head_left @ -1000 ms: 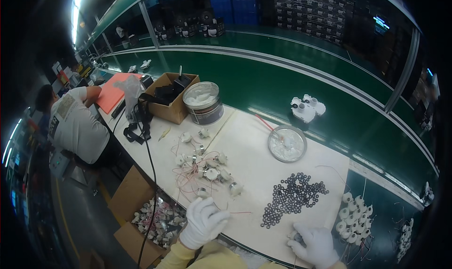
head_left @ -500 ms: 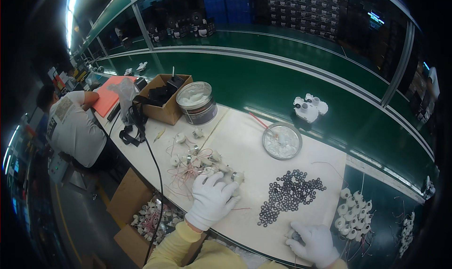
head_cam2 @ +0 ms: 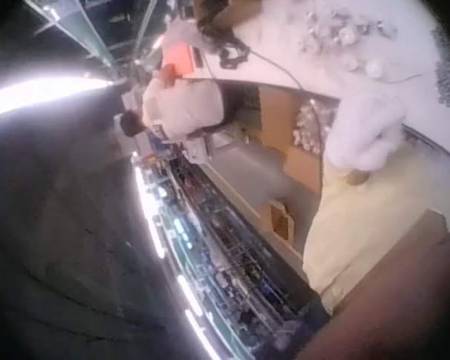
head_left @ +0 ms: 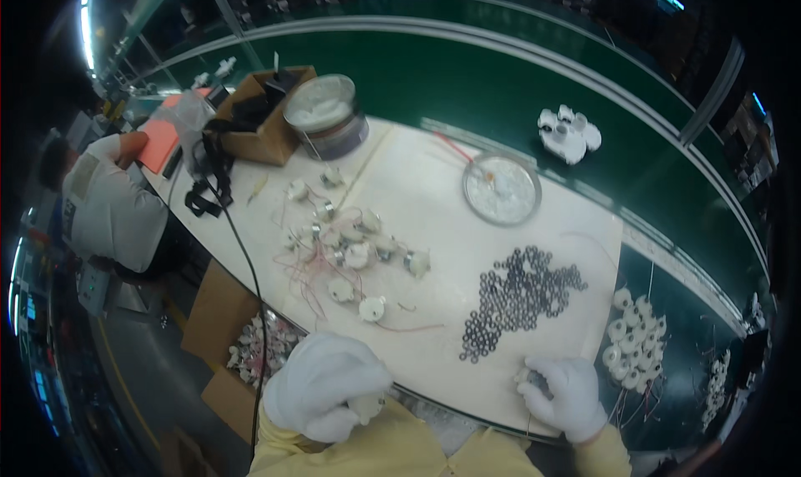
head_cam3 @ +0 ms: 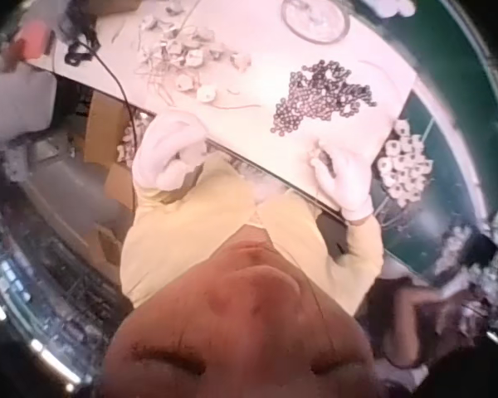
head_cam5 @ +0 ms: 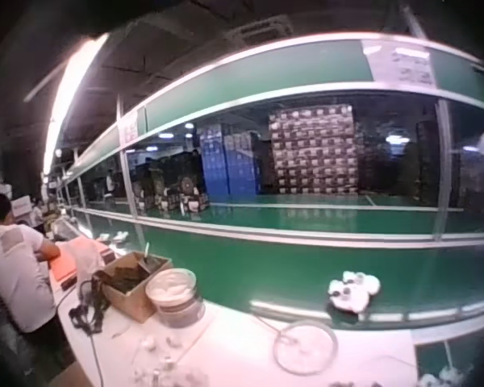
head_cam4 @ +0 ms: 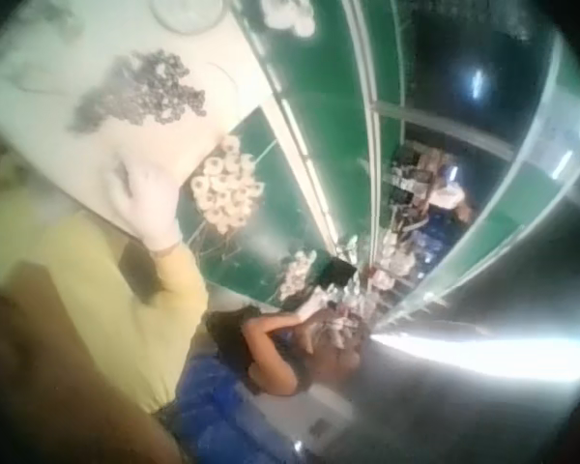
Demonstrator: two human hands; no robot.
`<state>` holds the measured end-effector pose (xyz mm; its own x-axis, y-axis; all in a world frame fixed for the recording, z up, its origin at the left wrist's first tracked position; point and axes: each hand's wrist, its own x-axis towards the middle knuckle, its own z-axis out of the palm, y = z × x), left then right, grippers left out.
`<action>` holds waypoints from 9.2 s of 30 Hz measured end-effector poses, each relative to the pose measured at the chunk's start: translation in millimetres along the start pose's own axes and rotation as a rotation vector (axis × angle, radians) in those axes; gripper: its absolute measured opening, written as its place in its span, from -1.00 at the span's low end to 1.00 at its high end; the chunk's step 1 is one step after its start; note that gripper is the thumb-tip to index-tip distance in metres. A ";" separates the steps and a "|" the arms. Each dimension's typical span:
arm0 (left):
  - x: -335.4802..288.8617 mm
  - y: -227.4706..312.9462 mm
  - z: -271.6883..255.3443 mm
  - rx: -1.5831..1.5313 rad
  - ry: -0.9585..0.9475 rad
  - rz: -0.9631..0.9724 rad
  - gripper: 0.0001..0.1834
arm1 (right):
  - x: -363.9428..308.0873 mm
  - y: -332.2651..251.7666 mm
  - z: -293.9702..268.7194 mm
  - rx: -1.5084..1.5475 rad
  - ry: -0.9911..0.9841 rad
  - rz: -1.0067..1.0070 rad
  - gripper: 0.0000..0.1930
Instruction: The person assembles small white plastic components by inserting black circular washers into their centers. They pick up a component, place a washer into the hole, and then set the finished unit aside on the table. The process is repeated continuously with components and washers arranged in piles on the work surface.
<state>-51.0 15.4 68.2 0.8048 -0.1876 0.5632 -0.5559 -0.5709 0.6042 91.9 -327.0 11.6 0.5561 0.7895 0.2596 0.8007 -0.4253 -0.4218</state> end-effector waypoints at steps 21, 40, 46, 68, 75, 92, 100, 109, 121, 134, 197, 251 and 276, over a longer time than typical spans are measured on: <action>-26.0 -57.4 77.3 0.445 0.030 -0.275 -0.52 | 40.6 -9.3 16.5 0.482 -0.179 0.243 -0.65; -27.5 -57.7 76.7 0.441 0.062 -0.291 -0.53 | 75.9 -39.5 -1.8 -0.313 -0.379 -0.064 -0.65; -27.3 -58.2 76.7 0.440 0.063 -0.275 -0.53 | 71.9 -41.9 -8.8 -0.416 -0.420 -0.109 -0.68; -26.0 -57.3 74.8 0.393 -0.004 -0.266 -0.44 | 44.8 -17.0 -14.8 -0.251 -0.366 0.033 -0.66; -23.3 -58.9 78.9 0.426 0.037 -0.228 -0.51 | -8.6 1.7 -16.4 -0.496 -0.179 0.356 -0.60; -28.4 -55.9 80.8 0.411 0.003 -0.188 -0.51 | -25.0 -17.8 -55.4 -0.247 0.097 0.496 -0.68; -32.8 -59.5 81.6 0.453 0.007 -0.167 -0.51 | -101.2 67.7 -155.8 -0.653 0.085 0.740 -0.63; -36.7 -56.6 83.4 0.417 0.057 -0.191 -0.52 | -103.2 153.5 -145.9 -0.020 0.083 0.637 -0.55; -41.6 -31.7 77.8 0.638 0.466 -0.054 -0.62 | -92.9 56.2 -120.2 0.270 0.873 0.775 -0.65; 62.6 25.8 123.8 0.326 0.107 0.215 -0.65 | 0.9 -61.6 28.6 1.264 0.085 0.341 -0.26; -41.0 -56.5 17.9 -0.454 0.315 0.178 -0.53 | -0.9 -42.8 7.9 1.263 0.206 0.895 -0.55; -31.6 -72.0 58.1 0.217 0.202 -0.080 -0.80 | 9.7 -15.0 -9.3 -0.143 -0.122 0.578 -0.72; -31.0 -61.8 63.1 0.268 0.116 -0.215 -0.60 | -113.9 86.4 -138.2 -0.556 0.100 0.767 -0.57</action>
<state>-28.5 6.1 -22.1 0.8596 0.0427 0.5092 -0.2902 -0.7795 0.5552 128.6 -514.8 65.7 0.9698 0.1774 0.1676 0.1866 -0.9816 -0.0407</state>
